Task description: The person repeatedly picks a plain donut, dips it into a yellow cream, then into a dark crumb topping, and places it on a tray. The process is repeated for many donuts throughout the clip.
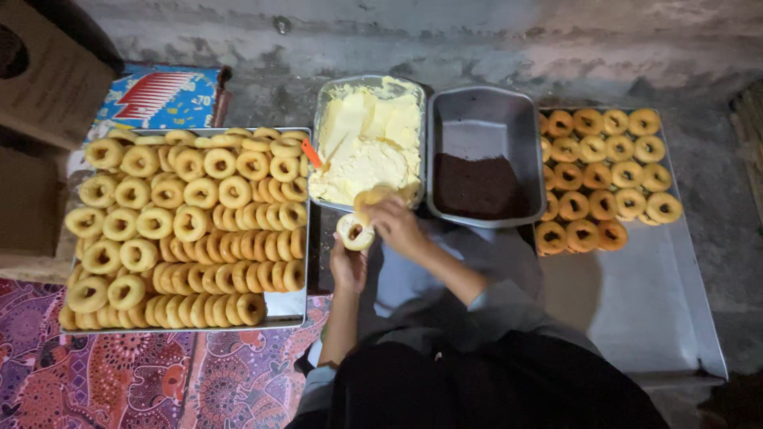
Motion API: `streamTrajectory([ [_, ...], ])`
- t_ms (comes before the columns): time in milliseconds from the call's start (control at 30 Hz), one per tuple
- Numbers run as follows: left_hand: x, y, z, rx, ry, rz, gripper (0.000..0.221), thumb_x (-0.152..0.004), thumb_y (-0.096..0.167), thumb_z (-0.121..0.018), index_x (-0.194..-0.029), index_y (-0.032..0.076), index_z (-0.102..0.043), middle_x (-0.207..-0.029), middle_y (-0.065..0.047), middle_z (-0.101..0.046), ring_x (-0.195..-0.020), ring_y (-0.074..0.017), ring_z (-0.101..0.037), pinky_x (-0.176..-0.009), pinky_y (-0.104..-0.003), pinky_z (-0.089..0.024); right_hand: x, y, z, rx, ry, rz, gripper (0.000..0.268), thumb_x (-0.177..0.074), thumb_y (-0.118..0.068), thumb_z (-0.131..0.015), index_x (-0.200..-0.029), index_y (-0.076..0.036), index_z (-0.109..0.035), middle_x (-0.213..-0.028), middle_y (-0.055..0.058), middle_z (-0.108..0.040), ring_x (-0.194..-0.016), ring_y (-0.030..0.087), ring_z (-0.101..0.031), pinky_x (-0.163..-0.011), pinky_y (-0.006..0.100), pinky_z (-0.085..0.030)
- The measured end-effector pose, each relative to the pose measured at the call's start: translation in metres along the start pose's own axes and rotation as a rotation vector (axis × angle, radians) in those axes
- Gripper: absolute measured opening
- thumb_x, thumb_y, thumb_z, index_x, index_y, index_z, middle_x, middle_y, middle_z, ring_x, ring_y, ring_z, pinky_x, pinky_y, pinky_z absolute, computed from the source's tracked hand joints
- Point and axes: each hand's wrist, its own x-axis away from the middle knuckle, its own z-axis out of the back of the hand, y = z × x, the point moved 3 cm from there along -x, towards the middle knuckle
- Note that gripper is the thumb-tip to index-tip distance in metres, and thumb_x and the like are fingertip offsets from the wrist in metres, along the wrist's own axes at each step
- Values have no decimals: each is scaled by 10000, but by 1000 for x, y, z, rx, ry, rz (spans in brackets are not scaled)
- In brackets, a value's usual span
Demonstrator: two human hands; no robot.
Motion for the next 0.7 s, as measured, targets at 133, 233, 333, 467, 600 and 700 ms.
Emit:
streamTrajectory([
  [133,4,-11,-15,-29,-43,23,504,-1105,340,-388,-1401,-52,-500,-1383,-170,-588,-1260,-284,-592,-1103,-451,-465,1,-13,37,64,87,71,299,-831,-57,-787,-1124,-102,-752,-1127,81,-757,-1043,290,-675,-940,420,-520],
  [233,14,-30,-22,-49,-70,32,490,-1112,325,-401,-1424,-41,-494,-1394,-169,-580,-1268,-275,-576,-1101,-444,-447,18,-28,52,40,-8,174,330,-815,-67,-806,-1140,-99,-757,-1113,70,-743,-1023,291,-644,-909,399,-536],
  [333,19,-40,-29,-77,-106,-4,485,-1109,310,-420,-1424,-52,-491,-1397,-174,-579,-1285,-279,-568,-1114,-441,-443,23,-24,73,109,55,91,319,-812,-66,-815,-1124,-97,-755,-1107,61,-750,-1009,283,-644,-890,394,-533],
  [467,20,-60,-38,-86,-137,79,469,-1081,274,-443,-1433,-33,-489,-1420,-149,-579,-1312,-254,-563,-1138,-415,-426,41,-4,85,48,75,115,355,-816,-65,-796,-1167,-90,-749,-1105,68,-742,-1008,281,-661,-905,401,-534],
  [600,12,-83,-44,-137,-162,159,487,-1047,288,-514,-1404,-42,-500,-1375,-157,-606,-1277,-268,-591,-1115,-420,-461,56,70,80,83,51,-63,313,-806,-84,-806,-1115,-80,-753,-1038,118,-741,-897,313,-659,-839,416,-524],
  [700,-2,-102,-52,-209,-215,245,459,-1025,267,-579,-1358,-46,-544,-1306,-152,-637,-1217,-265,-621,-1080,-411,-492,67,162,112,403,285,-266,288,-800,-70,-728,-1088,-76,-742,-999,167,-725,-925,365,-666,-851,454,-542],
])
